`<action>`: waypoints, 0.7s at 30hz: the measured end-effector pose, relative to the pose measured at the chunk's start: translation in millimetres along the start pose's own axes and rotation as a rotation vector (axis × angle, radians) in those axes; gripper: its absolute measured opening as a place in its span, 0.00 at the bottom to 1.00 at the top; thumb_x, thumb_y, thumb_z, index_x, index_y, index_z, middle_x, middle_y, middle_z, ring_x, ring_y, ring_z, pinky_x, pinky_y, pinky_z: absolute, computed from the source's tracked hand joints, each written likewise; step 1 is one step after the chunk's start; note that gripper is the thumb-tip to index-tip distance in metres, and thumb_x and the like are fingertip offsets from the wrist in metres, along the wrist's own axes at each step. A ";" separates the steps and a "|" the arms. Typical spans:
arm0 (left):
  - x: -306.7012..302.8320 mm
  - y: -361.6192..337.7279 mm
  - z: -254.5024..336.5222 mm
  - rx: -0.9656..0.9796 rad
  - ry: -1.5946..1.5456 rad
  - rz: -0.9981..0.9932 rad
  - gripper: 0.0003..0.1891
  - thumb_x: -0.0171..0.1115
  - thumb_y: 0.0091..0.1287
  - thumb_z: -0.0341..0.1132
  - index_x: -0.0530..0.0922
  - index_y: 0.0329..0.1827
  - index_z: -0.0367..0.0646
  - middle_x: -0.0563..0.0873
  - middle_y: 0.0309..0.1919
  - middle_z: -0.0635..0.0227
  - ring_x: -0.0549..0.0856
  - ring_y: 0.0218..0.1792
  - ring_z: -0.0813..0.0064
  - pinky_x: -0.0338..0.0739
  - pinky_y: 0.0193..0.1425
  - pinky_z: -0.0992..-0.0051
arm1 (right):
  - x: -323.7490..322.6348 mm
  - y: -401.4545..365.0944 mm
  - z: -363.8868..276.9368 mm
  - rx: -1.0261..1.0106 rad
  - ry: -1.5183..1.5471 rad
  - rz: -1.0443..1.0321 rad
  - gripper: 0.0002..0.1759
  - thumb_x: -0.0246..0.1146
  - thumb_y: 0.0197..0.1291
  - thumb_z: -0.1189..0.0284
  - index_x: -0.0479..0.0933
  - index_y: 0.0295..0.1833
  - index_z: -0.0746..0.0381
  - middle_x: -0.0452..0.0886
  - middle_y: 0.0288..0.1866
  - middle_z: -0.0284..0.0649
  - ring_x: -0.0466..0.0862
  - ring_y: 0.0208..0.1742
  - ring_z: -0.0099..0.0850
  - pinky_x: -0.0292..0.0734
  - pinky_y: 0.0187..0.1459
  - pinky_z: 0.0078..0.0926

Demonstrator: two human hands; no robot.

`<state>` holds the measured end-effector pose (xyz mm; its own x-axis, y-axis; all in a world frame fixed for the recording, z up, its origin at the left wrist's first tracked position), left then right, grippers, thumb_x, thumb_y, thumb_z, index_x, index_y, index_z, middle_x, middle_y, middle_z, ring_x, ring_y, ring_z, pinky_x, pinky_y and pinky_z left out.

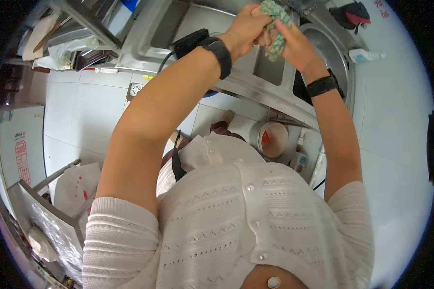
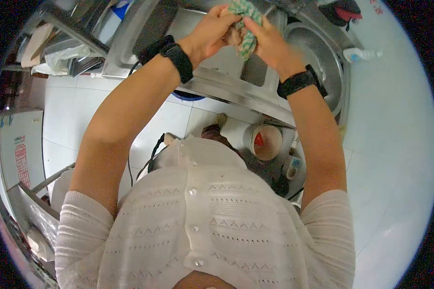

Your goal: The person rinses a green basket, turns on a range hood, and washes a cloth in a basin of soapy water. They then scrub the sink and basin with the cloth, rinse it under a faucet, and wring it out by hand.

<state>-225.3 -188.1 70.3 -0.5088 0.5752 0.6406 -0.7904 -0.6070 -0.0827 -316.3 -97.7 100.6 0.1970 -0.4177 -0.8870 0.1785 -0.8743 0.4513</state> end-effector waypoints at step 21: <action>-253.1 -82.9 79.6 0.074 1.654 0.312 0.17 0.49 0.56 0.43 0.73 0.44 0.42 0.74 0.39 0.54 0.73 0.43 0.56 0.66 0.48 0.66 | 62.8 26.8 -95.2 1.265 1.555 0.160 0.16 0.56 0.53 0.63 0.70 0.43 0.63 0.75 0.40 0.37 0.75 0.39 0.29 0.70 0.40 0.29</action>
Point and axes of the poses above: each hand's wrist, its own y-axis towards the middle knuckle, its own x-axis out of the palm, z = x × y, the point moved 3 cm from there along y, towards the middle knuckle
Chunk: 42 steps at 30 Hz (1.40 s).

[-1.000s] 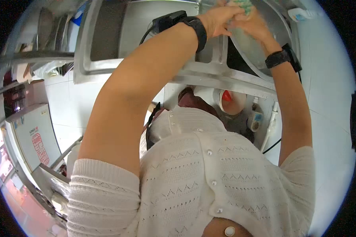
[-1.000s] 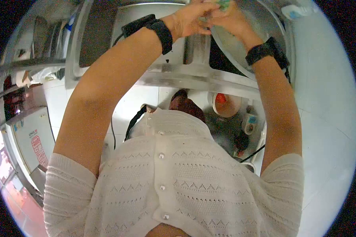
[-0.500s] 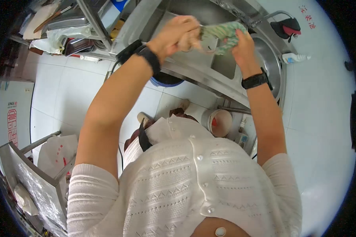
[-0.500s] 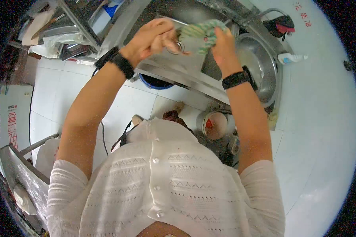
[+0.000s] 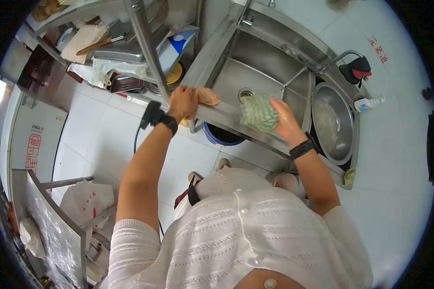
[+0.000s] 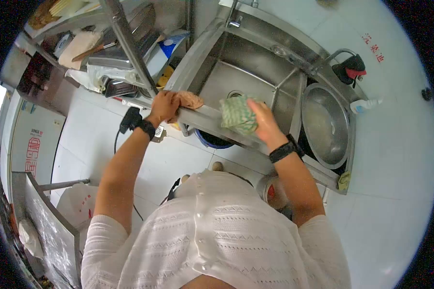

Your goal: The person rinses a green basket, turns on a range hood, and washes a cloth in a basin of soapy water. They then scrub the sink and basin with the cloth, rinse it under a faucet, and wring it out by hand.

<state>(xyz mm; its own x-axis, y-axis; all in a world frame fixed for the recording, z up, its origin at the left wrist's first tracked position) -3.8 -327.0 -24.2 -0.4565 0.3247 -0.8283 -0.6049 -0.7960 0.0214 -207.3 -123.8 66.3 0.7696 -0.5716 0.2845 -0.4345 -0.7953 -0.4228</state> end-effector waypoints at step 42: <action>-111.1 -291.7 -115.9 -0.620 -1.037 0.508 0.15 0.50 0.56 0.35 0.68 0.47 0.46 0.76 0.40 0.69 0.75 0.40 0.73 0.69 0.44 0.72 | 343.9 -176.3 149.1 -0.634 -0.660 -1.564 0.09 0.48 0.56 0.74 0.70 0.41 0.65 0.75 0.40 0.44 0.75 0.42 0.38 0.66 0.49 0.33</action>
Point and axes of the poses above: each hand's wrist, its own y-axis towards the middle knuckle, its own x-axis out of the palm, z = x × y, the point moved 3 cm from there along y, towards the middle knuckle
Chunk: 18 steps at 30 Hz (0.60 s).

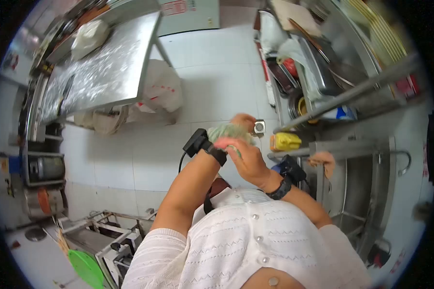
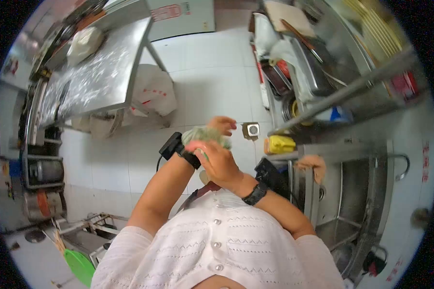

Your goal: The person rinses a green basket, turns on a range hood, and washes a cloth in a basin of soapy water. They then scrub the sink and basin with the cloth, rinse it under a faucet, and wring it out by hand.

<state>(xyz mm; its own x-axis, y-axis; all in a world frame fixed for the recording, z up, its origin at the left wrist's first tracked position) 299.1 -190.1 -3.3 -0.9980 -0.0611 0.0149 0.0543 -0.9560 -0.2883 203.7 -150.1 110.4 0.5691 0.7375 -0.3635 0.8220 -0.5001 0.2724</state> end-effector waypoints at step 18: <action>-188.3 -73.6 37.9 0.273 -0.566 0.911 0.16 0.44 0.62 0.38 0.65 0.50 0.40 0.73 0.46 0.59 0.72 0.49 0.67 0.64 0.54 0.71 | 89.0 158.0 5.2 0.618 1.864 -0.335 0.36 0.37 0.58 0.48 0.45 0.63 0.64 0.51 0.64 0.38 0.54 0.63 0.29 0.49 0.61 0.28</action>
<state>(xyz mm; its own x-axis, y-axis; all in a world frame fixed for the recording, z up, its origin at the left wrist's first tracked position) 484.2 -119.1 51.5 -0.4261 -0.8299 0.3602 0.8358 -0.5135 -0.1944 384.3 -165.8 116.5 0.0365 0.0918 0.9951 0.9991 -0.0255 -0.0342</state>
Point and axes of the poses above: each hand's wrist, its own y-axis towards the middle knuckle, its own x-axis out of the palm, z = x × y, the point moved 3 cm from there along y, towards the middle knuckle
